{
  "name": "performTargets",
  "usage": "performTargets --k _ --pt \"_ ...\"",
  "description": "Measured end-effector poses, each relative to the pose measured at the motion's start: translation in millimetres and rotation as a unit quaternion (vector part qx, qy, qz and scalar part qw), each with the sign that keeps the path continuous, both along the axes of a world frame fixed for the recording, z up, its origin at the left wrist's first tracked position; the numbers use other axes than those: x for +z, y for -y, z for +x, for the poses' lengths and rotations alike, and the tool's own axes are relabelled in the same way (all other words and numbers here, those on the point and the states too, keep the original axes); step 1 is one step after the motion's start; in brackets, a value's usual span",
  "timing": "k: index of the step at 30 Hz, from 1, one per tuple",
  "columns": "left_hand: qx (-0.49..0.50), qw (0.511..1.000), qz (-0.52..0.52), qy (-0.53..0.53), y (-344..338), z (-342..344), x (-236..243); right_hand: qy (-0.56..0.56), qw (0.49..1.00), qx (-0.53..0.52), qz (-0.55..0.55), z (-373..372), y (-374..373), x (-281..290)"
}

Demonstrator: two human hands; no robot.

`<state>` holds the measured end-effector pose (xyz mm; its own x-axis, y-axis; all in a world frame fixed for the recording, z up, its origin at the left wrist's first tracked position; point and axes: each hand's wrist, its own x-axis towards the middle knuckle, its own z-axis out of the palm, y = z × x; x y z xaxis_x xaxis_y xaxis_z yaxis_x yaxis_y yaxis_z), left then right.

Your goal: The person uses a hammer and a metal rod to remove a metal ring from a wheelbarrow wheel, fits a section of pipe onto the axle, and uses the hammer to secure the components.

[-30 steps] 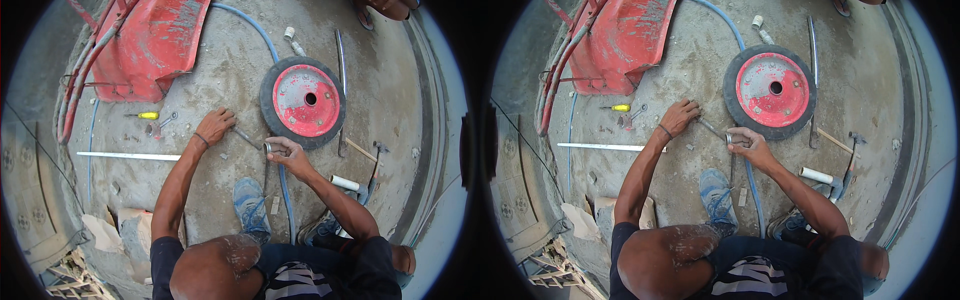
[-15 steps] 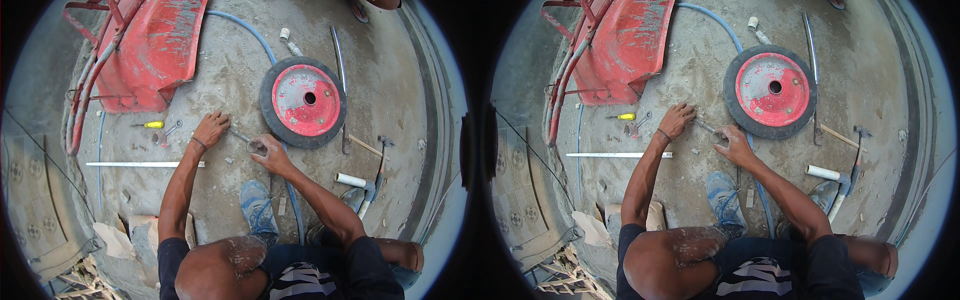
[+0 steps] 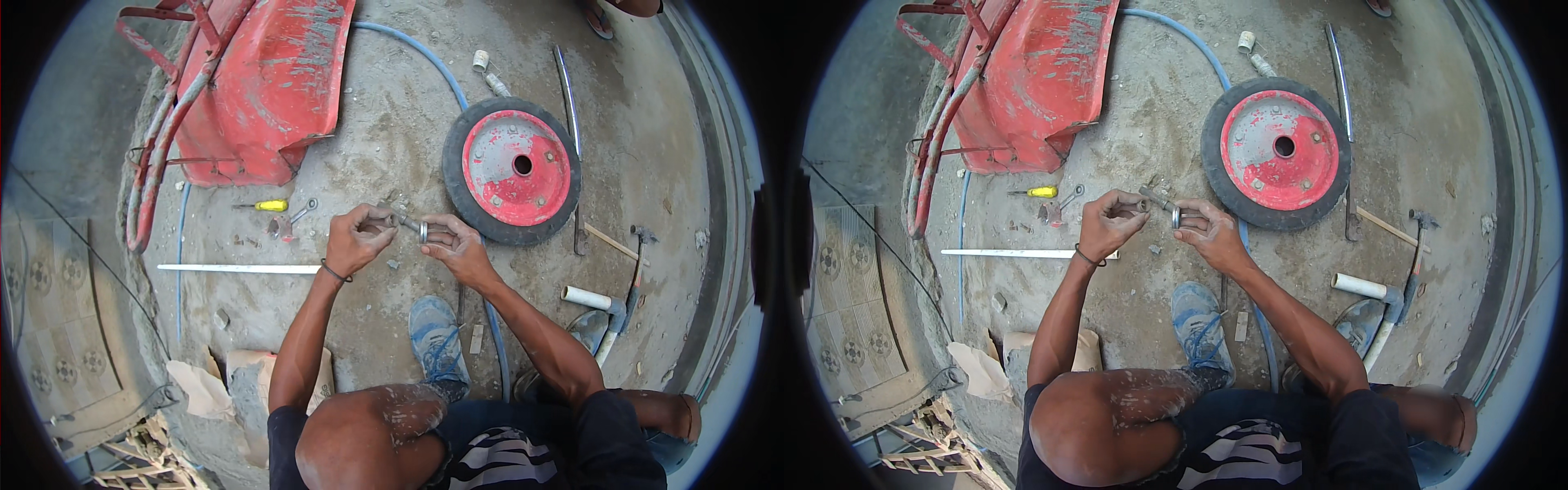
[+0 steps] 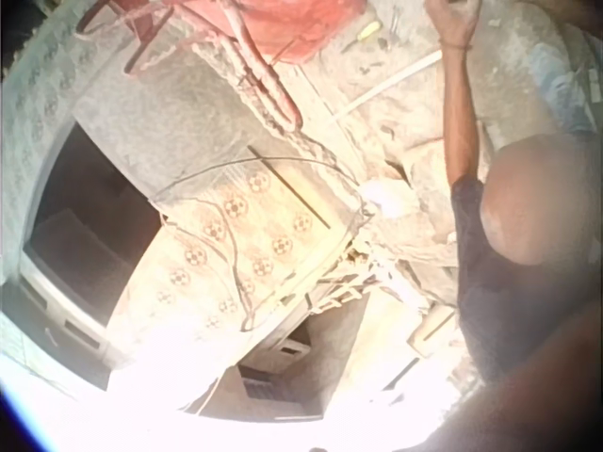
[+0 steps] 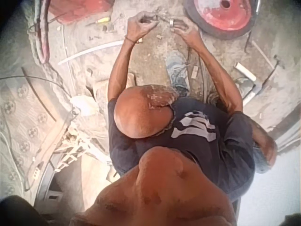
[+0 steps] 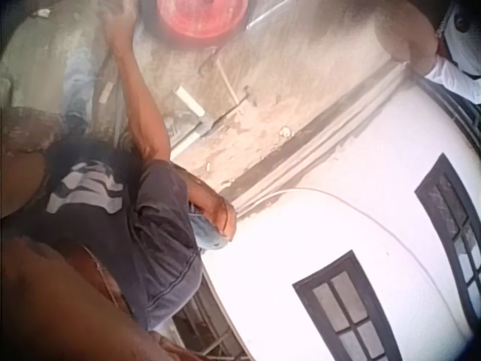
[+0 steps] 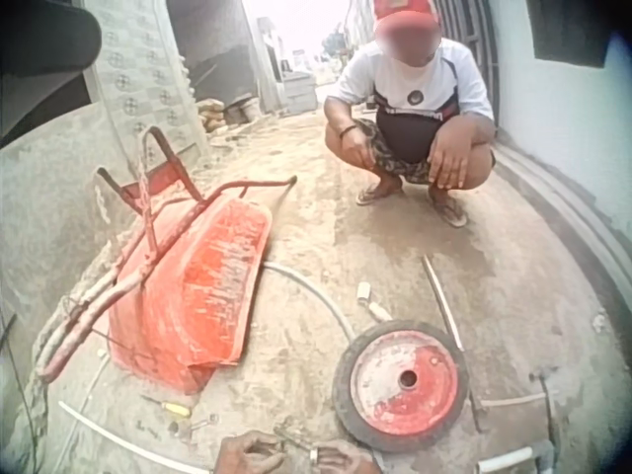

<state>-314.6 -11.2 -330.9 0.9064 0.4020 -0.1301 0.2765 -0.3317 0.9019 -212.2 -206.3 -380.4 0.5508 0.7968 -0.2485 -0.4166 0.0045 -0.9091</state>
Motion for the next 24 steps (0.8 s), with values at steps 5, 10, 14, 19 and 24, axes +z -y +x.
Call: performTargets --k 5,10,14,19,24 --pt "0.037 0.995 -0.092 0.015 38.3 -15.4 6.1 0.073 0.996 0.011 -0.040 0.9 2.7 16.3" --pt "0.047 0.996 -0.077 0.011 53.9 -13.4 2.6 0.132 0.991 0.001 -0.022 -0.9 9.3 16.1" --pt "0.099 0.981 -0.162 0.035 65.6 -15.3 -3.1 0.061 0.998 -0.006 0.001 -0.8 11.3 13.3" --pt "0.160 0.958 -0.200 0.132 76.5 -19.5 -13.6 0.103 0.994 -0.001 -0.042 -2.0 8.5 25.6" --pt "0.175 0.955 -0.221 0.088 79.0 -23.0 -24.2 0.161 0.986 -0.014 -0.047 -1.9 12.7 23.4"
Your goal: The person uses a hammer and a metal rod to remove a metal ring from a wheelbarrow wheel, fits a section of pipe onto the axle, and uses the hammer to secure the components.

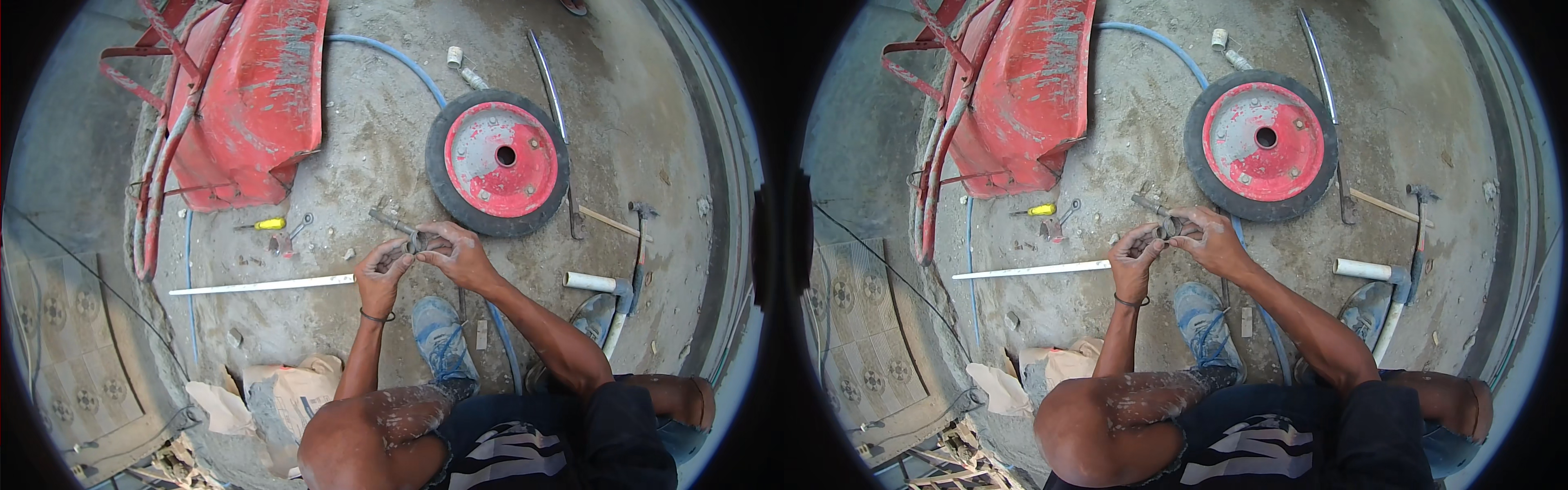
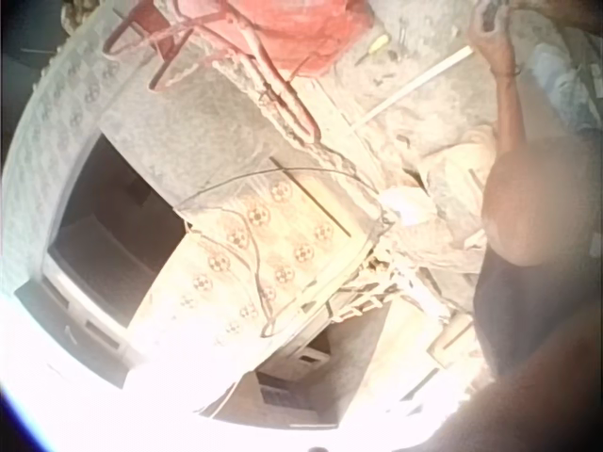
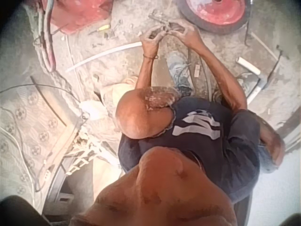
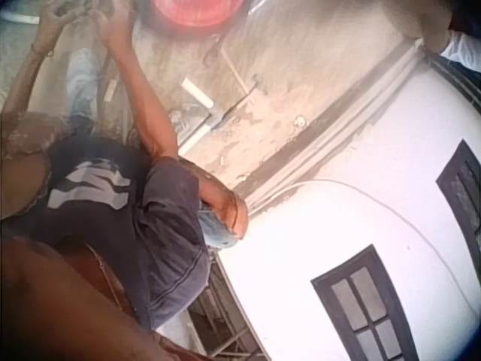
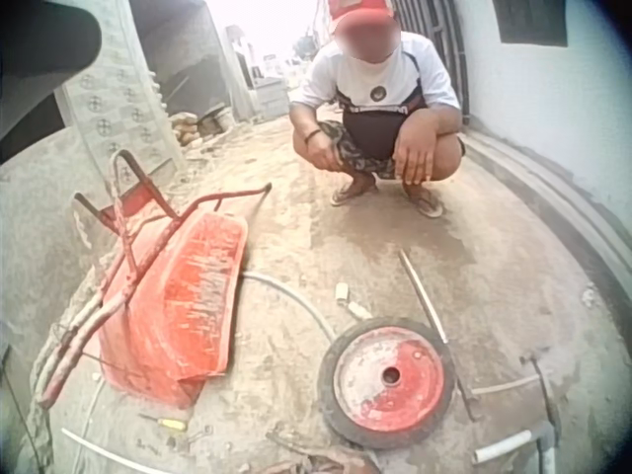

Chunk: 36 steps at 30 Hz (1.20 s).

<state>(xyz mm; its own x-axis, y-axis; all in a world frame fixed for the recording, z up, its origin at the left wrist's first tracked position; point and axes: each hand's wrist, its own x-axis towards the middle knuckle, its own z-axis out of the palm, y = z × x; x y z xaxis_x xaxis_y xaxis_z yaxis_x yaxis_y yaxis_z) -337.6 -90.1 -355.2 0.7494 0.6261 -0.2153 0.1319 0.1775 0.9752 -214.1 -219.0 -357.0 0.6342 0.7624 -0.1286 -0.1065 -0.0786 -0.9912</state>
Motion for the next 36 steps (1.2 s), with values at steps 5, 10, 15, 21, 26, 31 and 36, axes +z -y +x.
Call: performTargets --k 5,10,15,21,26,31,36 --pt "0.007 0.998 -0.059 0.036 -2.5 -5.1 -12.9 0.056 0.998 0.010 -0.022 -1.0 0.3 0.9" --pt "0.006 0.986 -0.155 0.066 -2.8 -7.9 -23.7 0.095 0.995 -0.010 0.014 -1.5 2.3 9.9" --pt "-0.041 0.943 -0.301 0.139 -6.8 -15.7 -46.3 0.193 0.981 0.015 0.012 -3.2 0.0 20.2" --pt "-0.062 0.893 -0.392 0.213 10.0 0.9 -35.1 0.121 0.992 0.043 0.003 0.7 2.2 27.1" --pt "-0.056 0.895 -0.399 0.194 4.5 -6.0 -38.0 0.053 0.997 0.055 0.015 -0.8 -0.3 34.3" --pt "-0.017 0.895 -0.386 0.223 2.9 -9.0 -44.0 -0.005 0.999 0.046 -0.007 -1.3 -0.9 32.0" --pt "0.014 0.916 -0.345 0.205 9.5 -2.4 -38.4 -0.067 0.996 0.059 -0.007 -0.3 -0.3 26.9"
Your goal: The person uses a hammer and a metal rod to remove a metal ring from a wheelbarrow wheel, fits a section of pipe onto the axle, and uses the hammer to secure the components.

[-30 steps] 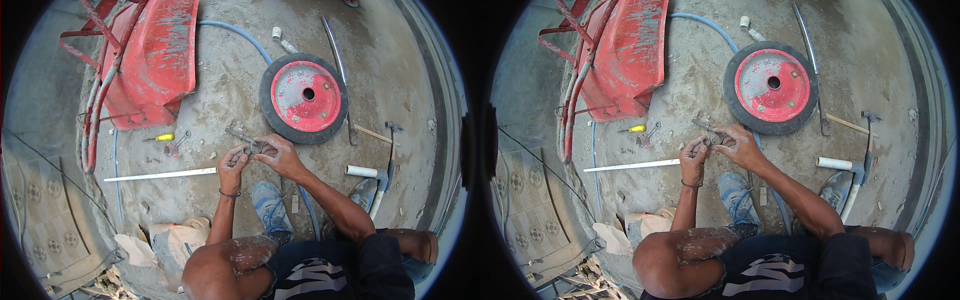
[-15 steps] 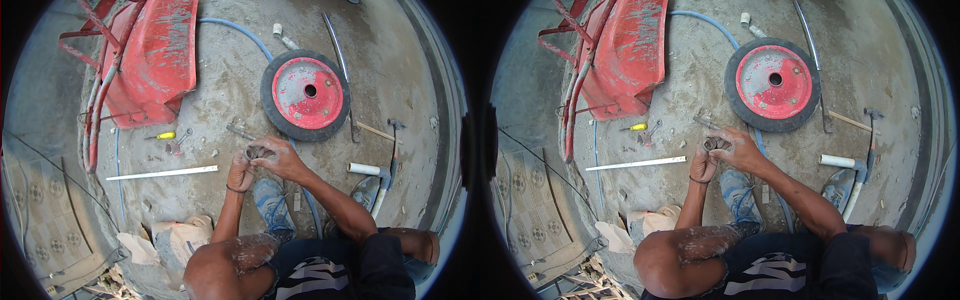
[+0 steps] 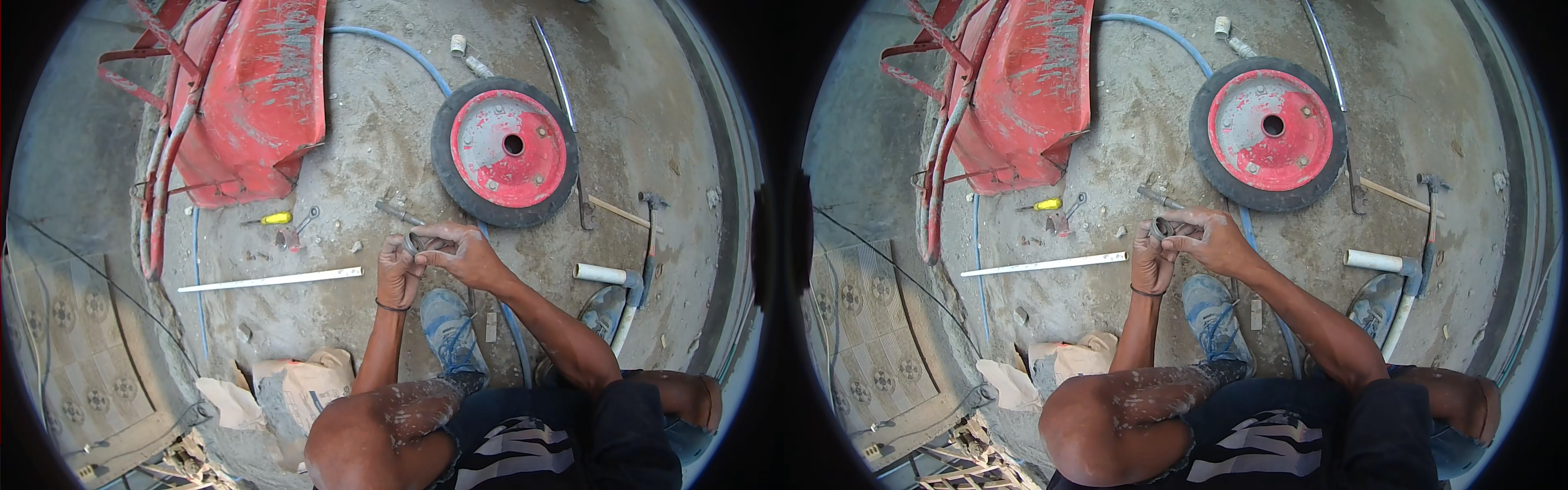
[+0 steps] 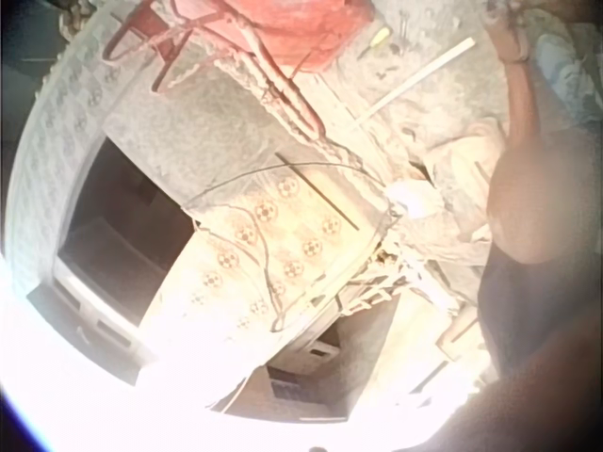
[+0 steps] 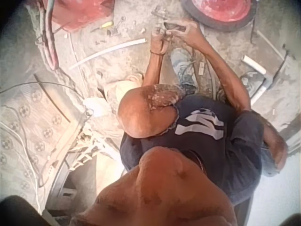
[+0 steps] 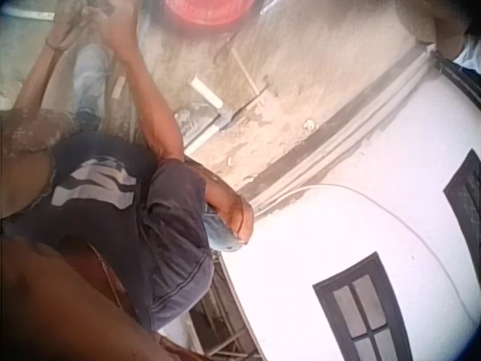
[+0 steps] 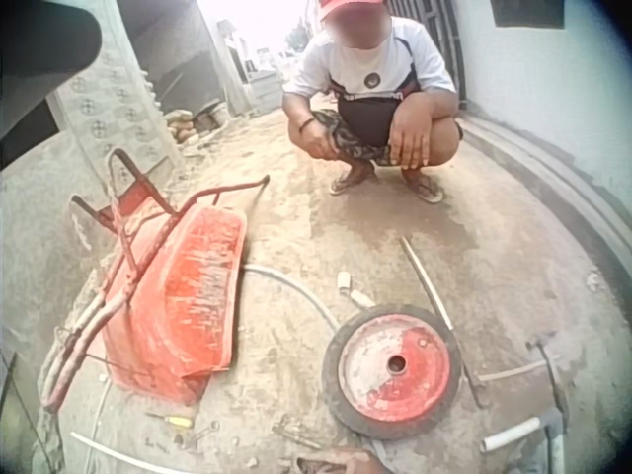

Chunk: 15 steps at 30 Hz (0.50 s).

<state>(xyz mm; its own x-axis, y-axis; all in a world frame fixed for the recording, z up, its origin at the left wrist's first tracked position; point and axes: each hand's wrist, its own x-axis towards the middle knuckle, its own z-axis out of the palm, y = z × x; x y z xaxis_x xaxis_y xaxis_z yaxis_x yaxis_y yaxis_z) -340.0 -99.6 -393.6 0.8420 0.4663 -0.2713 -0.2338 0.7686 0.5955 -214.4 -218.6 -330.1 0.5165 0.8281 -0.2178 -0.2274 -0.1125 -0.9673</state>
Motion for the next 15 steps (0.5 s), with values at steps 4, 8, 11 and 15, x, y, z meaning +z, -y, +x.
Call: performTargets --k 4,8,11,15 --pt "0.043 0.996 0.083 -0.009 0.7 1.3 8.8 0.053 0.998 -0.006 0.026 0.1 1.4 -3.6" --pt "0.071 0.981 0.170 -0.056 -3.3 -0.8 16.7 0.044 0.998 0.019 0.038 2.4 1.5 -0.6" --pt "0.123 0.955 0.253 -0.097 2.3 12.3 35.0 0.008 0.999 0.023 0.033 5.2 3.9 -3.4" --pt "0.082 0.960 0.242 -0.113 -5.9 9.4 41.4 -0.046 0.997 0.027 0.054 7.0 3.8 -8.3"
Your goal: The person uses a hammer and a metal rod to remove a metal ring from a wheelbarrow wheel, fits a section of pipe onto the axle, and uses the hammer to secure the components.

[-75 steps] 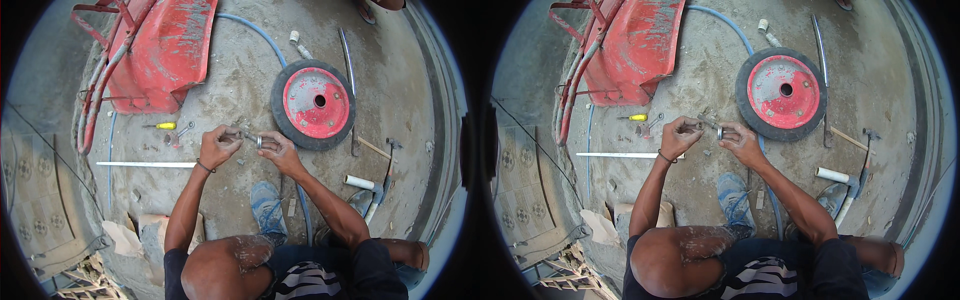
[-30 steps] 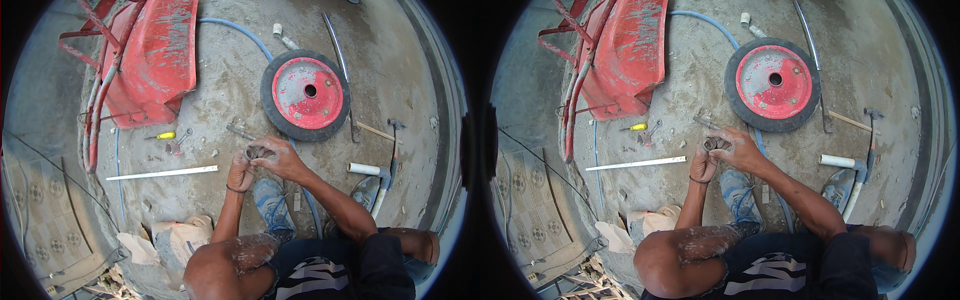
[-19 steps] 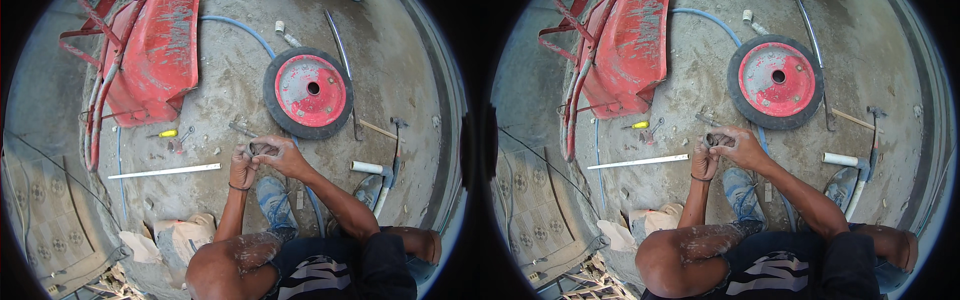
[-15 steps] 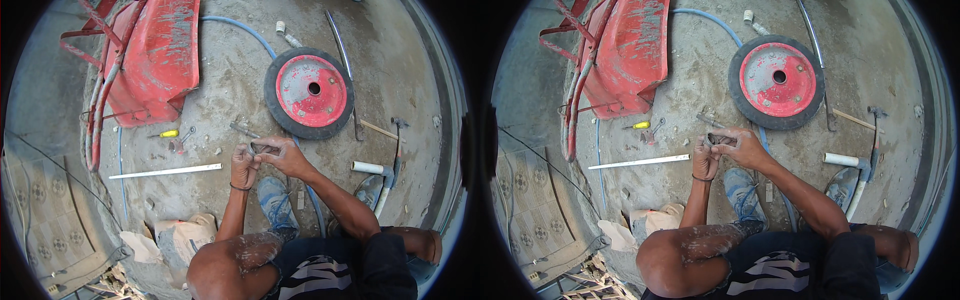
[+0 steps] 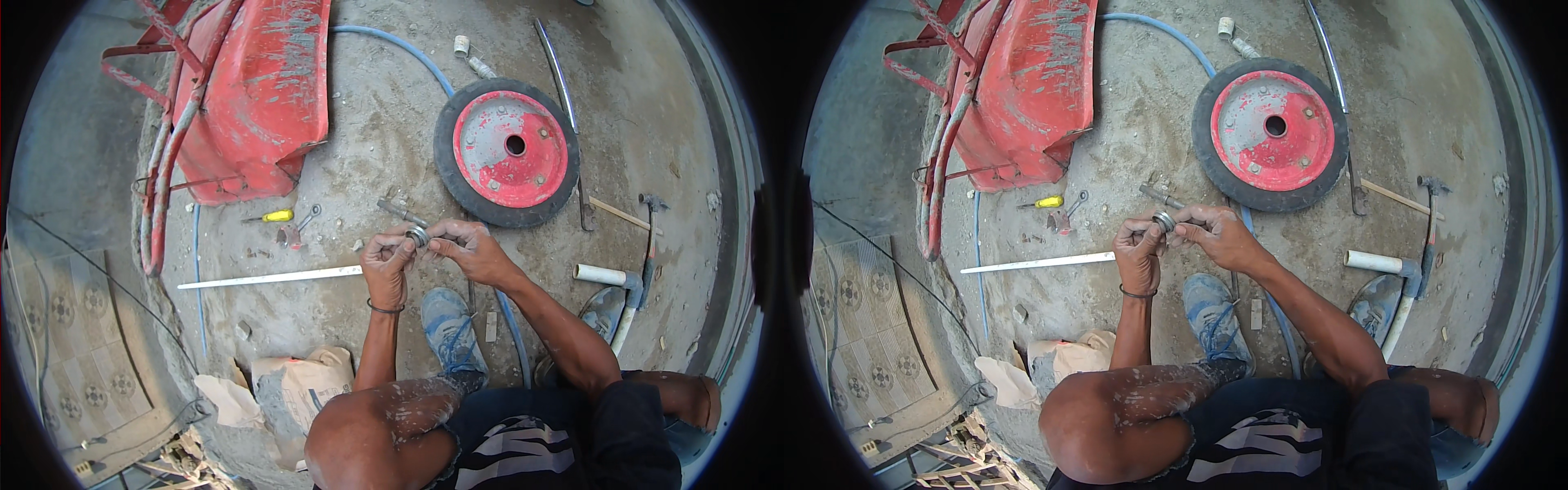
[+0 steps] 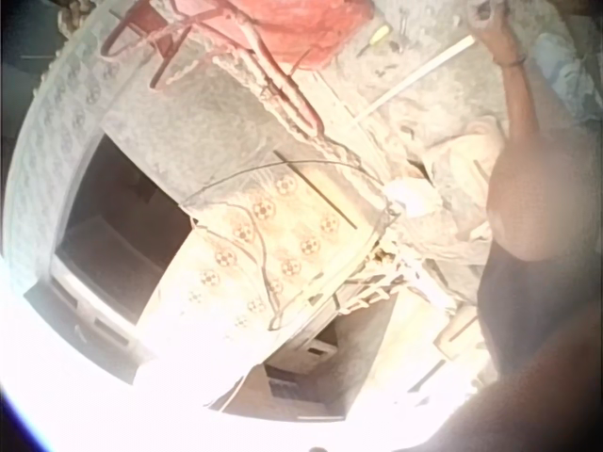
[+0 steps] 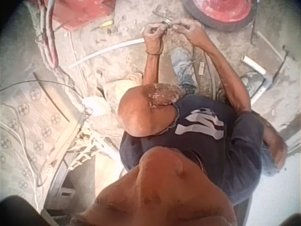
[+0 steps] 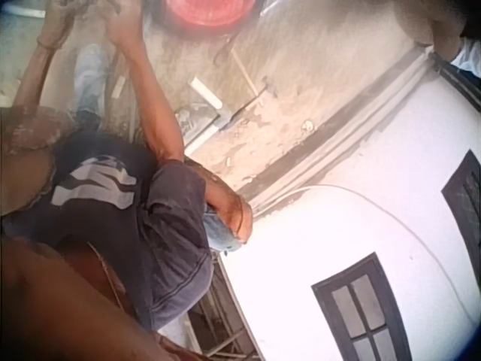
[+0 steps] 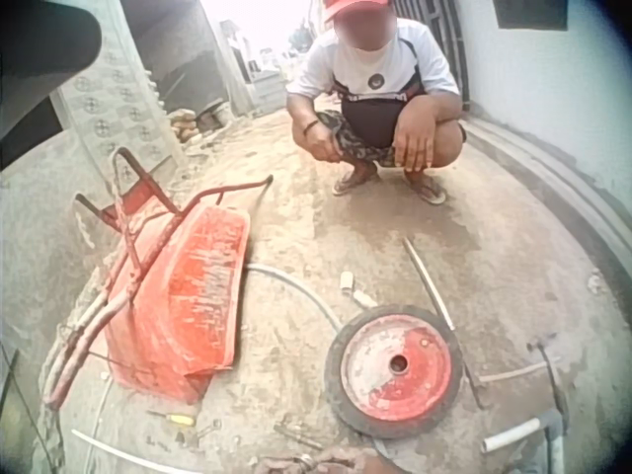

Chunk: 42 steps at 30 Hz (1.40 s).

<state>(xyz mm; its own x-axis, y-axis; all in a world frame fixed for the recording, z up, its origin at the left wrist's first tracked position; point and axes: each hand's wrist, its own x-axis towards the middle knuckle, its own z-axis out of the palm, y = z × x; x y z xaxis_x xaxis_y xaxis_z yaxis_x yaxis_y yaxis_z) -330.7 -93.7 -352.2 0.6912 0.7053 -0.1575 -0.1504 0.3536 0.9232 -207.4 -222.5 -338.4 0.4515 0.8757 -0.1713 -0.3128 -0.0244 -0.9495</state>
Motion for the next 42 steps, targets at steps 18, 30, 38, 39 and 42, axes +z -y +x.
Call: performTargets --k 18,30,38,39,42 --pt "0.005 0.984 -0.177 -0.002 4.7 3.0 0.1 -0.029 0.997 -0.023 -0.064 -11.6 -3.9 -1.9" --pt "0.009 0.984 -0.169 -0.052 8.1 5.3 1.2 -0.013 0.996 -0.072 -0.042 -15.9 -4.9 -16.7" --pt "0.009 0.982 -0.175 -0.062 10.0 6.4 1.2 -0.067 0.996 -0.056 -0.020 -13.5 -3.8 -16.2" --pt "0.010 0.983 -0.175 -0.061 10.4 6.9 1.3 -0.068 0.996 -0.055 -0.020 -13.5 -3.8 -17.1" --pt "0.013 0.983 -0.172 -0.060 11.3 8.6 1.8 -0.077 0.995 -0.054 -0.018 -14.1 -4.1 -18.3"
